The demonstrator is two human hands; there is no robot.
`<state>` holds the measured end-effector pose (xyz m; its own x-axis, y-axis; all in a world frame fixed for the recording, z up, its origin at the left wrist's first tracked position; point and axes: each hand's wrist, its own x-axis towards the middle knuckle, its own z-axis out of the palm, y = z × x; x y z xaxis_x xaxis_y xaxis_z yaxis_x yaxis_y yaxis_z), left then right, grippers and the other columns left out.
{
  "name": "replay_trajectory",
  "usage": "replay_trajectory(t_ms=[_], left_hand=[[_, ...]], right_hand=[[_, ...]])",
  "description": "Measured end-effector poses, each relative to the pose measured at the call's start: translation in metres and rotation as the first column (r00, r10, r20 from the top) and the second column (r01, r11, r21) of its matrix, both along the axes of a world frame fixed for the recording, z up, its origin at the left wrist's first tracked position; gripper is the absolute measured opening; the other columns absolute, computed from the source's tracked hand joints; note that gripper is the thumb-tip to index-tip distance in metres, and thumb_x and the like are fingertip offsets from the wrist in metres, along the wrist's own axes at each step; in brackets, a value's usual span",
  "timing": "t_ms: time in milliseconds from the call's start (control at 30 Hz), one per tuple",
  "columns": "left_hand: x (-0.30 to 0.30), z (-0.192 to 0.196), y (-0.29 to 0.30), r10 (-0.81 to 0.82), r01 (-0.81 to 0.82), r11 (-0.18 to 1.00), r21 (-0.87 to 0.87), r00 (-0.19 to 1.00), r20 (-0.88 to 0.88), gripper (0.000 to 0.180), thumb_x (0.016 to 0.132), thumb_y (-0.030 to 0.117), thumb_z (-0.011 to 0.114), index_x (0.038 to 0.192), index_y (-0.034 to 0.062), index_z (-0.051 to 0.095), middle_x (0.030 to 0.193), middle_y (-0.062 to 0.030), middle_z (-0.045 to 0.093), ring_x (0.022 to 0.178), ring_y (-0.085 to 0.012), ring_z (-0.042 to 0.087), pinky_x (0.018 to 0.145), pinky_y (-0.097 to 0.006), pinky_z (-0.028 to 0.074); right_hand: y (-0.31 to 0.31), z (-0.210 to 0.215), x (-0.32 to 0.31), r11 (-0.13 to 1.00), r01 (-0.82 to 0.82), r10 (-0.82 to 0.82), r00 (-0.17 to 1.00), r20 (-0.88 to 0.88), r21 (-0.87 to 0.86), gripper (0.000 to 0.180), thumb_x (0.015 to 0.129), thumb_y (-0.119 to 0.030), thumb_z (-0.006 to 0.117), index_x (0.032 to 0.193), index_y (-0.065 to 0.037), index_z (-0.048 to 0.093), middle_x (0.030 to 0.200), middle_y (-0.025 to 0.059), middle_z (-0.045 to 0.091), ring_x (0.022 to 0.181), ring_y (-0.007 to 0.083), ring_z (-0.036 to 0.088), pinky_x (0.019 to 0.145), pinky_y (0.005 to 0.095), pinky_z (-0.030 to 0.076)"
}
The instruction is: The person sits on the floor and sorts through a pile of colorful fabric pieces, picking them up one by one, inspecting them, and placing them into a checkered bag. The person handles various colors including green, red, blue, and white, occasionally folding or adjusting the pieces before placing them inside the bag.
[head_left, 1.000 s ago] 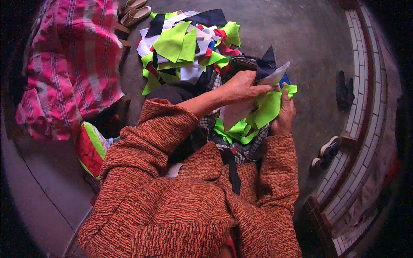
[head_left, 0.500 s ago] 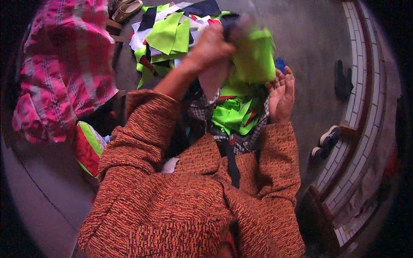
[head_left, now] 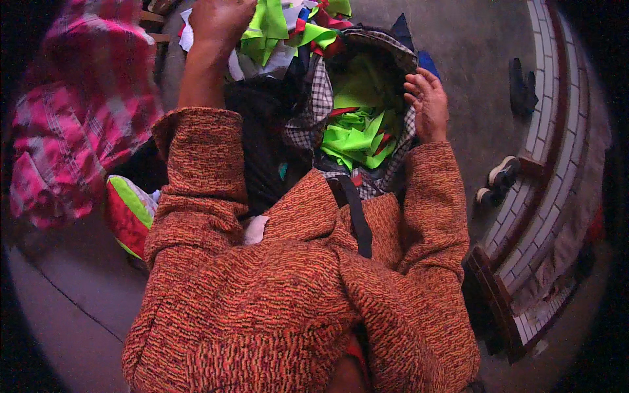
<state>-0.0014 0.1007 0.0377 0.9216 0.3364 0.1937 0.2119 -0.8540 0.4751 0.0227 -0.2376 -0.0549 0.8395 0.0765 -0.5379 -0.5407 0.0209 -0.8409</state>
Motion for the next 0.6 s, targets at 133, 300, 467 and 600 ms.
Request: replay_trajectory(t_ms=[133, 300, 467, 600], left_hand=[[0.009, -0.012, -0.026, -0.191, 0.183, 0.982, 0.055, 0.945, 0.267, 0.026, 0.073, 0.013, 0.058, 0.097, 0.003, 0.056, 0.092, -0.0172, 0.059, 0.088, -0.0346, 0.056, 0.076, -0.04, 0.044], [0.015, 0.018, -0.065, -0.2, 0.224, 0.945, -0.237, 0.972, 0.12, 0.021, 0.076, 0.009, 0.059, 0.096, 0.0033, 0.055, 0.086, -0.0166, 0.06, 0.083, -0.0346, 0.057, 0.071, -0.041, 0.045], [-0.005, 0.017, -0.069, -0.299, 0.28, 0.936, -0.215, 0.952, -0.063, 0.027, 0.073, 0.016, 0.064, 0.097, 0.0048, 0.059, 0.085, -0.0132, 0.062, 0.077, -0.028, 0.061, 0.07, -0.035, 0.046], [-0.011, 0.02, -0.071, -0.391, 0.374, 0.914, -0.159, 0.915, -0.096, 0.023, 0.074, 0.009, 0.063, 0.097, 0.0055, 0.059, 0.091, -0.0123, 0.061, 0.084, -0.0279, 0.059, 0.074, -0.034, 0.044]], right_hand=[[0.0, -0.051, -0.014, 0.975, -0.168, 0.163, 0.986, -0.041, -0.146, 0.036, 0.078, -0.022, 0.065, 0.108, -0.006, 0.054, 0.093, 0.0029, 0.059, 0.084, 0.0103, 0.056, 0.064, 0.0221, 0.045], [-0.03, -0.182, -0.064, 0.755, -0.2, 0.249, 0.968, -0.01, -0.624, 0.069, 0.062, -0.034, 0.075, 0.116, -0.002, 0.048, 0.11, 0.0164, 0.054, 0.1, 0.0282, 0.052, 0.087, 0.0366, 0.041], [-0.026, -0.191, -0.084, 0.818, 0.042, -0.16, 0.975, -0.156, -0.573, 0.086, 0.057, -0.033, 0.08, 0.123, 0.005, 0.04, 0.121, 0.0176, 0.049, 0.108, 0.0274, 0.049, 0.089, 0.0356, 0.04], [-0.041, -0.236, -0.104, 0.81, 0.259, -0.399, 0.901, -0.172, -0.527, 0.091, 0.056, -0.027, 0.083, 0.126, 0.005, 0.035, 0.121, 0.015, 0.049, 0.104, 0.0256, 0.051, 0.088, 0.0352, 0.041]])
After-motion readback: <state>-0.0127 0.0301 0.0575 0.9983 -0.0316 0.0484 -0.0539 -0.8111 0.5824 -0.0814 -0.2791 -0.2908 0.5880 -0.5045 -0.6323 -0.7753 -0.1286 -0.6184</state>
